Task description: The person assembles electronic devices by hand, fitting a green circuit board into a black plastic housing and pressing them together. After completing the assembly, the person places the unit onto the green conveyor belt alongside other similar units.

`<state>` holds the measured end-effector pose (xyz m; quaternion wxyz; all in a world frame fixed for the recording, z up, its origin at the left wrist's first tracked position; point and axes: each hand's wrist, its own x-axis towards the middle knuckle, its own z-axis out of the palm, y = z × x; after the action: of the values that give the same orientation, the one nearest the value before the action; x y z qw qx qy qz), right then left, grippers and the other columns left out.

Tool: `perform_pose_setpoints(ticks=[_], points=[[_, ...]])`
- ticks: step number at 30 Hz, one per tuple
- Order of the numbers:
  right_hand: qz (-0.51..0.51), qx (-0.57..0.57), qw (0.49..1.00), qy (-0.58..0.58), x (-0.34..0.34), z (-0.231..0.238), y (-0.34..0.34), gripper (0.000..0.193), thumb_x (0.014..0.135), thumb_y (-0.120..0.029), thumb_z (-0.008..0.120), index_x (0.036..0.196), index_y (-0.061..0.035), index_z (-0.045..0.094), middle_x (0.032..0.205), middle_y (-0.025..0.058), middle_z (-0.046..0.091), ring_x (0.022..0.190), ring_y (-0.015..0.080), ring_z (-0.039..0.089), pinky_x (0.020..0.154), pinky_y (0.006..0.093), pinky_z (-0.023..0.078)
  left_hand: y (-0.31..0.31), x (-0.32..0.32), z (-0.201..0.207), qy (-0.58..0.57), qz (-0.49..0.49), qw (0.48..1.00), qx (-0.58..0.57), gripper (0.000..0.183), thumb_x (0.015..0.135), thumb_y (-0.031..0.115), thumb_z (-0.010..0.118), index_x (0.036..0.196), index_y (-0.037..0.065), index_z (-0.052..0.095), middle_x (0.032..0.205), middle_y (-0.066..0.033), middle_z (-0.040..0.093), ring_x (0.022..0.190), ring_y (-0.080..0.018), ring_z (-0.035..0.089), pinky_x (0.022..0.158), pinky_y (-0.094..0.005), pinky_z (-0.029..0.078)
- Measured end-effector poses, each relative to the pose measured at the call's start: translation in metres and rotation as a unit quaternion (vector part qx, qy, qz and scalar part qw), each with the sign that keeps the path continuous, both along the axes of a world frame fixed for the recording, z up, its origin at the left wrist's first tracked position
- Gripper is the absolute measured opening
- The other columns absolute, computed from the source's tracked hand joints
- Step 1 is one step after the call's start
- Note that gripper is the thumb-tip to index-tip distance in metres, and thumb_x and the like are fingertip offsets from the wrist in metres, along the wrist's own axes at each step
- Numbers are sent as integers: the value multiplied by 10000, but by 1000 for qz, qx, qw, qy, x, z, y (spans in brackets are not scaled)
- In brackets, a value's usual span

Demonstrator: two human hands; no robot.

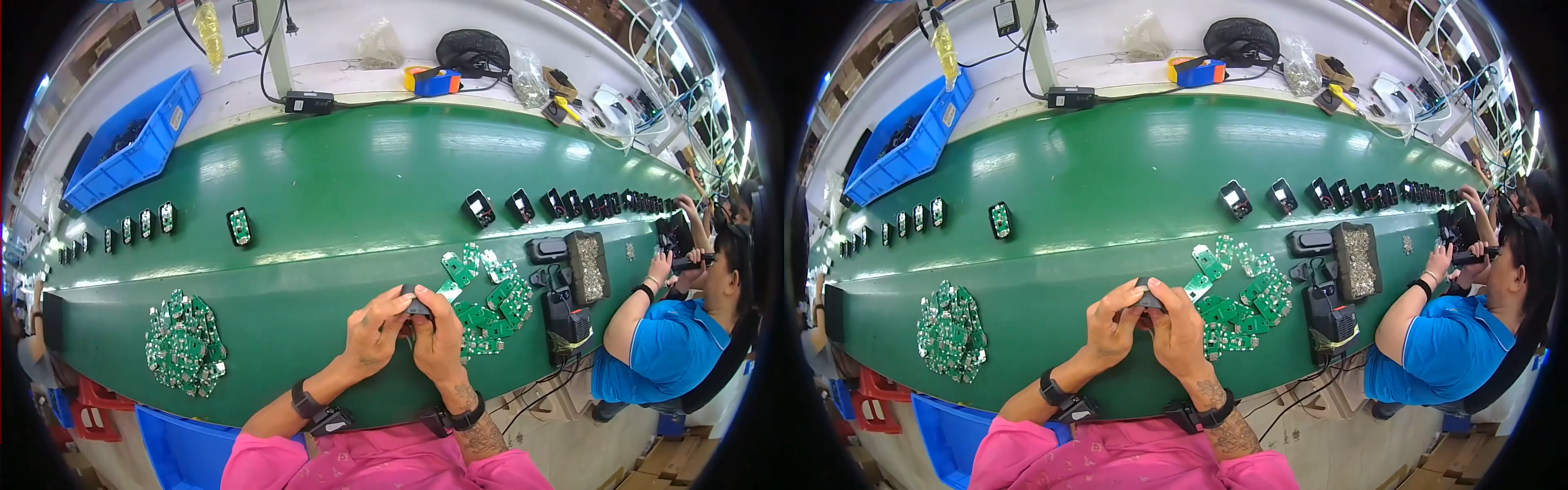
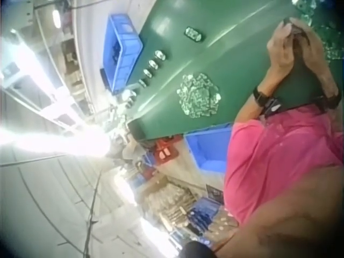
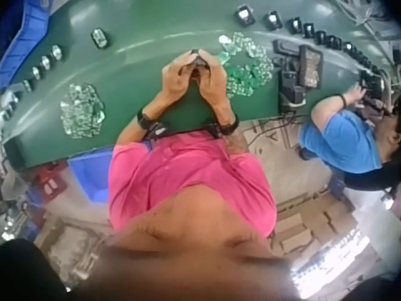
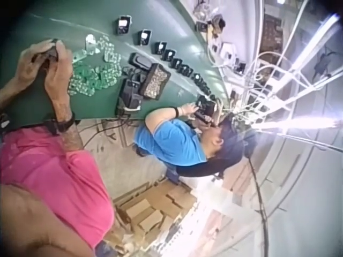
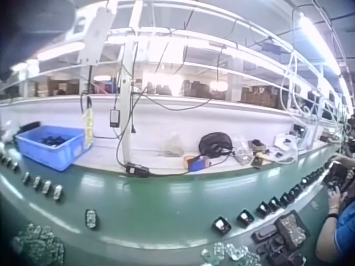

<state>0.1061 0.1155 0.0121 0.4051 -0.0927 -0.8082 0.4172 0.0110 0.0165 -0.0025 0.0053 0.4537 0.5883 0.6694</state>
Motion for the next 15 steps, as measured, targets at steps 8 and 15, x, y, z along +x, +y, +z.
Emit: perform_pose_setpoints(ticks=[8,15], points=[[-56,41,997,-22,-7,-3,-1,424,940,-44,614,1354,-14,528,873,130,635,695,205,631,620,323,520,-3,4,6,-63,-8,998,-23,238,974,2,566,1210,29,551,1029,-165,690,668,-155,689,530,-255,562],[113,-206,965,-117,3,6,-10,748,842,-70,750,1499,-14,395,819,13,611,667,46,533,591,193,427,-3,-39,22,-573,-111,804,-115,163,1020,200,468,1003,47,522,770,-117,649,545,-194,631,458,-282,523]])
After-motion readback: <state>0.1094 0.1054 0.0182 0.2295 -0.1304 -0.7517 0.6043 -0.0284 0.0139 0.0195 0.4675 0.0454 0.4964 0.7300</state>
